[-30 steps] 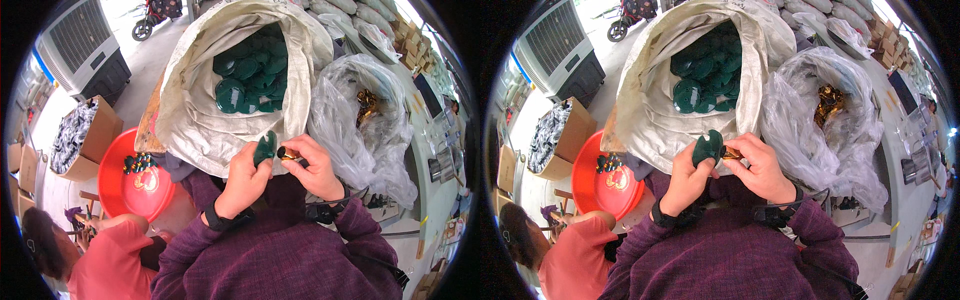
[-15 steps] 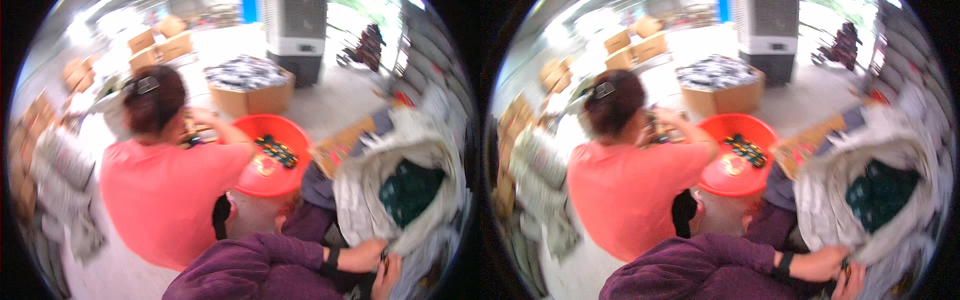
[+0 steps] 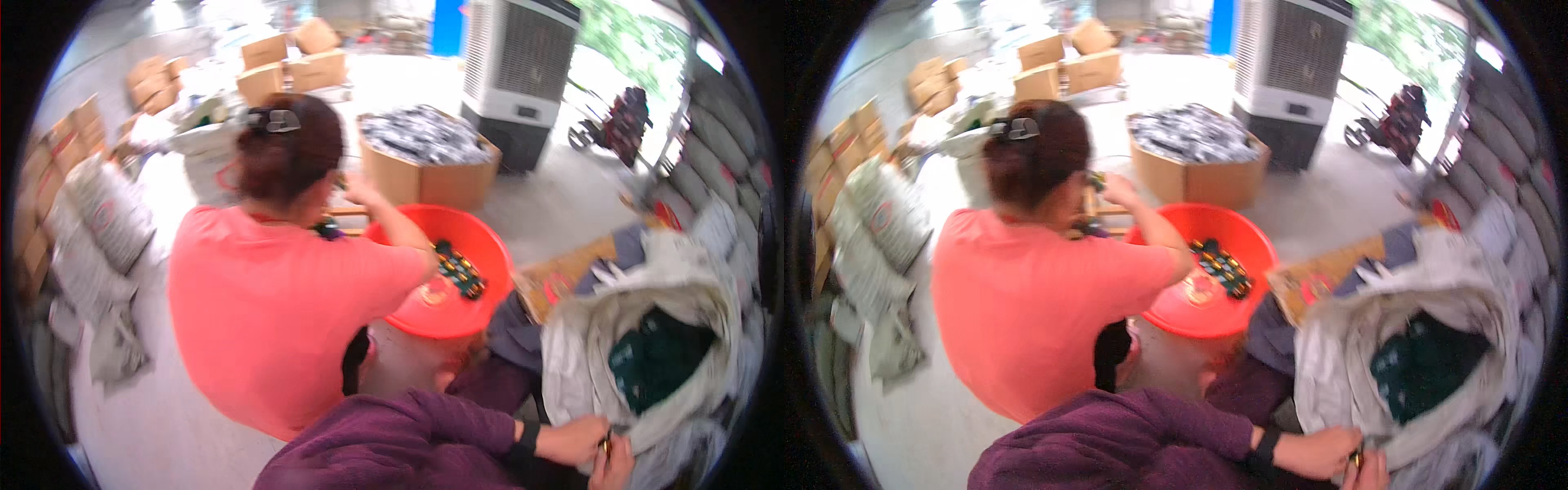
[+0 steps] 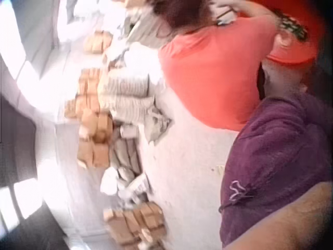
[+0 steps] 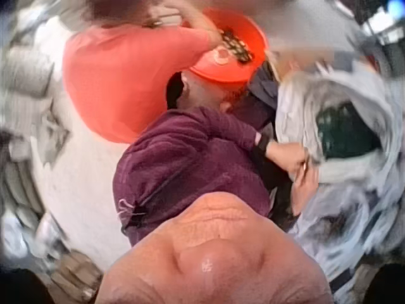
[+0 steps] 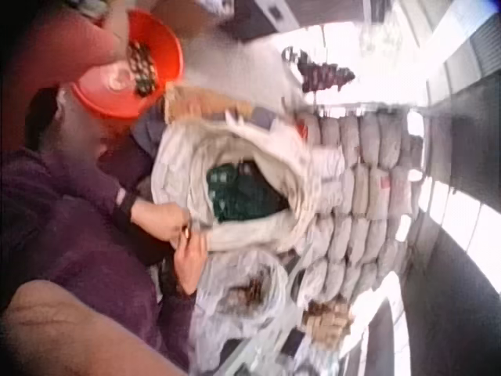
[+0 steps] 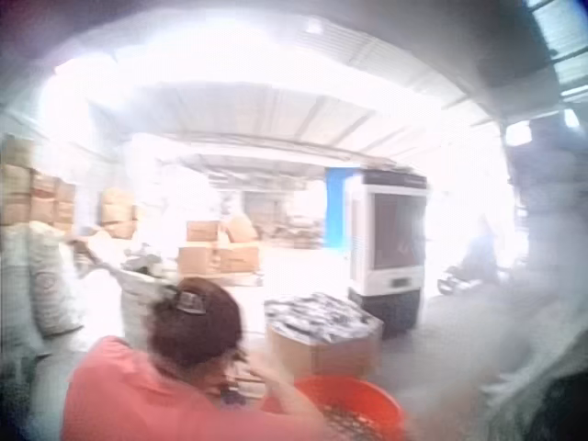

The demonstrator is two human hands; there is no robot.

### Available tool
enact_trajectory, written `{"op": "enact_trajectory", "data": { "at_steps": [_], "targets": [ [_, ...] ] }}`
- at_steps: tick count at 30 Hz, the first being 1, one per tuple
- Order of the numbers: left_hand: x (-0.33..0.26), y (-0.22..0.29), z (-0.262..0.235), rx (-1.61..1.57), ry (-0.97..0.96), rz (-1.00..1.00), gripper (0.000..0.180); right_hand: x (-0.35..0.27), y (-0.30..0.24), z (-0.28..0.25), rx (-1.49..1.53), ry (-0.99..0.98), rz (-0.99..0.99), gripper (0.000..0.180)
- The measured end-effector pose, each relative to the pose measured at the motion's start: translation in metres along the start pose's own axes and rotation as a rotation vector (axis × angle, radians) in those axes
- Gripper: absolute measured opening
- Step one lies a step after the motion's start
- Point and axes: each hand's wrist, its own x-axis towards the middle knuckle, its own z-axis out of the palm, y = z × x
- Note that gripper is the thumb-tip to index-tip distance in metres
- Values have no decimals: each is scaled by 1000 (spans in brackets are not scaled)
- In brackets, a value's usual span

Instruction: Assembling small plastic and metal components together.

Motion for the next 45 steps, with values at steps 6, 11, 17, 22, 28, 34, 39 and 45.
{"op": "enact_trajectory", "data": {
  "at_steps": [6, 11, 17, 22, 28, 34, 39, 45],
  "targets": [
    [-4, 1, -6, 70, 14, -147, 23, -5, 22, 12, 651, 70, 432, 21],
    [12, -2, -9, -91, 15, -90, 21, -9, 35, 21, 1091, 212, 441, 22],
    [1, 5, -13, -175, -40, -176, 19, -14, 29, 29, 1147, 257, 336, 22],
    [-2, 3, -6, -99, -3, -141, 14, -16, 31, 29, 663, 301, 139, 22],
    [-1, 9, -7, 61, -34, -105, 16, -12, 26, 18, 263, 250, 53, 20],
    [-3, 21, -9, 288, -70, -4, 20, -14, 23, 13, 578, 139, 254, 15],
    [-5, 22, -8, 311, -119, 46, 22, -17, 21, 17, 1044, 87, 553, 10],
    [-8, 16, -2, 210, -62, 31, 22, -20, 19, 19, 528, 172, 317, 12]
  ]
}}
